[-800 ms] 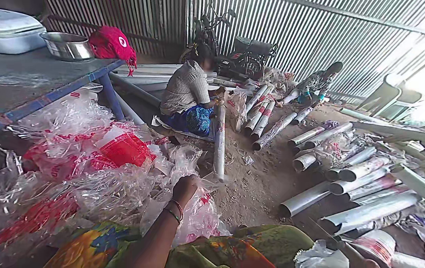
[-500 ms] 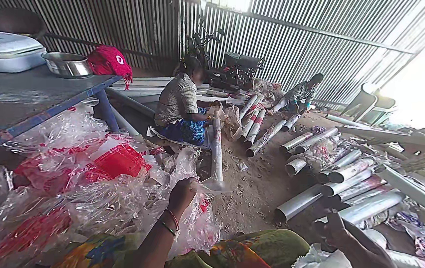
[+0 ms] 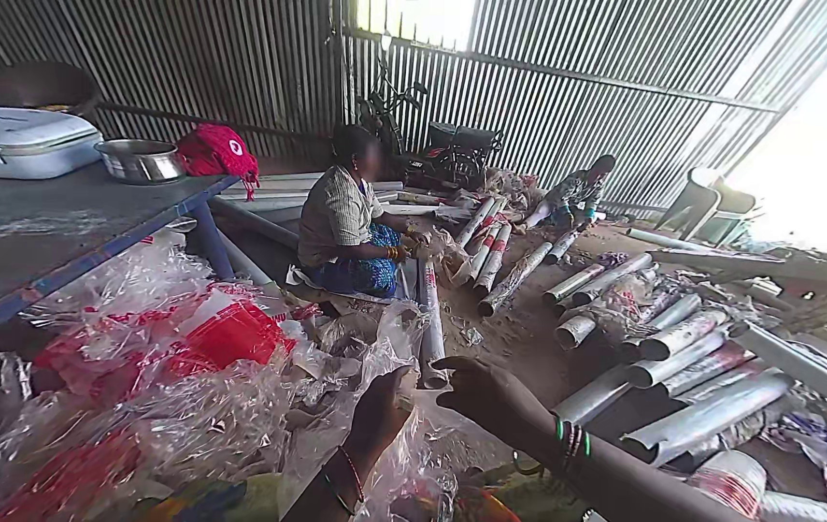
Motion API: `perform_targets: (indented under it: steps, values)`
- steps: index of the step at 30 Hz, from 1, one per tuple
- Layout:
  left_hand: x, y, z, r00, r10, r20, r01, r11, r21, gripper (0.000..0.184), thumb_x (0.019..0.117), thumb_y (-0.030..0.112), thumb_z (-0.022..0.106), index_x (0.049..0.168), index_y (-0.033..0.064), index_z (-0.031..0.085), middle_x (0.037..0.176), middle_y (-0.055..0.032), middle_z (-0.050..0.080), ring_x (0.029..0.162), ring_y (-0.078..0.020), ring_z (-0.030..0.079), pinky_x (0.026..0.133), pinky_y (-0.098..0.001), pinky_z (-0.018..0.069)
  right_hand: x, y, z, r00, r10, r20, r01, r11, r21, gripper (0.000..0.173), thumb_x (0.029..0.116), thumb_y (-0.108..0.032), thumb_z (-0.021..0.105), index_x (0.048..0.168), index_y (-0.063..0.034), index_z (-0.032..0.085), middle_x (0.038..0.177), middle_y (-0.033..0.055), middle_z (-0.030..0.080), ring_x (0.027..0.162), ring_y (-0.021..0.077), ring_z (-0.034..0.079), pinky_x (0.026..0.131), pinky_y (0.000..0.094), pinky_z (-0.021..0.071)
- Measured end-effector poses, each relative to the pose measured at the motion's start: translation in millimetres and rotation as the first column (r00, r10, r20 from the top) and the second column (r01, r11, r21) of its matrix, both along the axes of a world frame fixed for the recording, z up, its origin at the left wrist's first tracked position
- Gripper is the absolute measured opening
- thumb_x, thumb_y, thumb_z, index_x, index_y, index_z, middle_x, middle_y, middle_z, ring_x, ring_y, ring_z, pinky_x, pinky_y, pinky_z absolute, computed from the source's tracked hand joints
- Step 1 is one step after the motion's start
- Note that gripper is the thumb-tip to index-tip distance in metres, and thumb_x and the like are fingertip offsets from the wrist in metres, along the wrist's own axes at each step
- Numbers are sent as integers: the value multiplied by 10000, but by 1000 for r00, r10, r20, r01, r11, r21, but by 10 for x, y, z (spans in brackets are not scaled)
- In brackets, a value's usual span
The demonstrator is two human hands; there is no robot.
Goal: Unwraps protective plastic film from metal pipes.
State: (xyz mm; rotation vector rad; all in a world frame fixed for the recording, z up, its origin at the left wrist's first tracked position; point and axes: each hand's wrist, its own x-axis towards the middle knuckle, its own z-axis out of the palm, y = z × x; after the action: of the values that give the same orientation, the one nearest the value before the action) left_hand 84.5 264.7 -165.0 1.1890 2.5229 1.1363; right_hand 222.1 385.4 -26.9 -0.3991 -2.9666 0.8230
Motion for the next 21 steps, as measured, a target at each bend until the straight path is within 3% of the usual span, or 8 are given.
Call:
perform_targets:
  steps: [4, 7, 9, 12, 14, 15, 18, 21]
  values:
    - [52, 50, -125, 996, -10, 89, 1, 995, 97, 771, 847, 41, 690, 1560, 80, 398, 1147, -257, 680, 1023, -410, 671, 916, -520, 522, -190, 12, -435, 992, 37, 119, -46, 996, 76, 670, 944, -401, 712, 1522, -144, 492, 1333, 206, 585, 1111, 346, 634, 903, 543, 518]
    - [17, 56, -120, 930, -98, 355, 34, 982, 184, 883, 859, 43, 672, 1617, 96, 222, 1147, -228, 659, 976, -296, 668, 895, -434, 534, -178, 106, -627, 978, 30, 206, -49, 995, 90, 873, 891, -458, 764, 1601, -157, 355, 1548, 216, 408, 1141, 367, 637, 888, 548, 540]
    - [42, 61, -89, 880, -180, 440, 47, 954, 297, 938, 850, 59, 715, 1616, 54, 173, 1190, -243, 623, 958, -236, 647, 869, -367, 531, -196, 145, -719, 968, 65, 243, -81, 995, 55, 929, 890, -451, 770, 1626, -156, 286, 1626, 215, 299, 1140, 374, 638, 885, 552, 536]
    - [106, 83, -102, 849, -263, 458, 45, 900, 434, 976, 820, -19, 715, 1606, -2, 137, 1341, -280, 550, 1034, -161, 645, 908, -282, 523, -220, 146, -738, 962, 135, 236, -128, 991, -43, 884, 907, -390, 769, 1603, -88, 315, 1575, 230, 382, 1226, 374, 597, 951, 551, 512]
    - [128, 65, -97, 805, -345, 483, 77, 867, 492, 989, 816, -20, 724, 1606, -5, 129, 1603, -252, 300, 1227, -124, 577, 989, -236, 480, -219, 169, -710, 962, 134, 237, -119, 990, -77, 756, 905, -381, 771, 1500, -34, 459, 1476, 236, 486, 1226, 375, 589, 960, 564, 500]
    - [129, 61, -97, 787, -370, 493, 86, 858, 507, 975, 808, -11, 731, 1603, 10, 168, 1636, -211, 254, 1224, -85, 573, 968, -208, 487, -215, 182, -694, 962, 123, 242, -107, 991, -79, 696, 907, -385, 769, 1441, -20, 511, 1423, 233, 524, 1181, 367, 602, 944, 559, 498]
    - [59, 56, -156, 783, -391, 485, 115, 856, 504, 927, 796, 84, 768, 1580, 42, 276, 1586, -166, 368, 1141, -42, 604, 905, -201, 516, -197, 193, -656, 968, 91, 235, -80, 995, -57, 553, 930, -380, 741, 1308, -1, 601, 1303, 223, 601, 1114, 361, 631, 928, 560, 498]
    - [-44, -5, -121, 791, -423, 442, 207, 864, 458, 754, 836, 87, 725, 1510, 16, 395, 1477, -152, 495, 1138, -34, 601, 941, -191, 500, -177, 161, -561, 962, 94, 255, -84, 995, -52, 450, 988, -344, 674, 1235, 30, 634, 1241, 233, 632, 1127, 372, 629, 955, 560, 478]
